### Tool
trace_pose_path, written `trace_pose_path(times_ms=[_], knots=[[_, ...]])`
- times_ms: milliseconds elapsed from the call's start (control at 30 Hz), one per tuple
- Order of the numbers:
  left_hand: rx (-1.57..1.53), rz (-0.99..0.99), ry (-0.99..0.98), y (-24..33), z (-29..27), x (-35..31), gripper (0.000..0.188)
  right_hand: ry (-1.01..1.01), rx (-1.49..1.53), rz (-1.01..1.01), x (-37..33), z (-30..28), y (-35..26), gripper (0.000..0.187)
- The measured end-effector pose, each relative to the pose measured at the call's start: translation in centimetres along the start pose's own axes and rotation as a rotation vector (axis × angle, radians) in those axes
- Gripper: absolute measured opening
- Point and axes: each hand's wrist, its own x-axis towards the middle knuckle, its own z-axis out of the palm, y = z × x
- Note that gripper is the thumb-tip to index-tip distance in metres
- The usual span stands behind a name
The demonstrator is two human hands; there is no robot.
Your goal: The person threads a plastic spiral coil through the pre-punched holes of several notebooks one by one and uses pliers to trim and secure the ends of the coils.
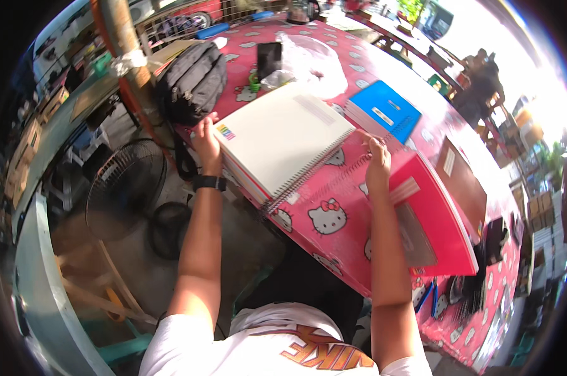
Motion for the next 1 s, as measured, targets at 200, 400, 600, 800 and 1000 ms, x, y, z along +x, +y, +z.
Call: trace_pose_path(times_ms=[200, 400, 600, 800, 1000], knots=[[-0.064, -0.075, -0.076, 0.6, -1.9, 0.0, 0.040, 0.369, 0.423, -0.097, 4.6, 5.8, 4.2, 0.050], [-0.291, -0.192, -0.018, 1.4, -1.7, -0.7, 0.042, 0.180, 0.713, -0.040, 3.8, 7.1, 5.1, 0.053], [-0.284, -0.238, -0.015, 0.2, -1.9, -0.9, 0.048, 0.288, 0.878, 0.040, 4.7, 7.7, 7.7, 0.046], [-0.420, -0.308, -0.028, -3.0, -3.0, -0.7, 0.065, 0.390, 0.945, 0.197, 6.3, 9.5, 8.0, 0.038], [-0.464, -0.308, -0.012, -2.4, -3.3, 1.9, 0.063, 0.368, 0.937, 0.162, 9.7, 11.8, 8.1, 0.042]])
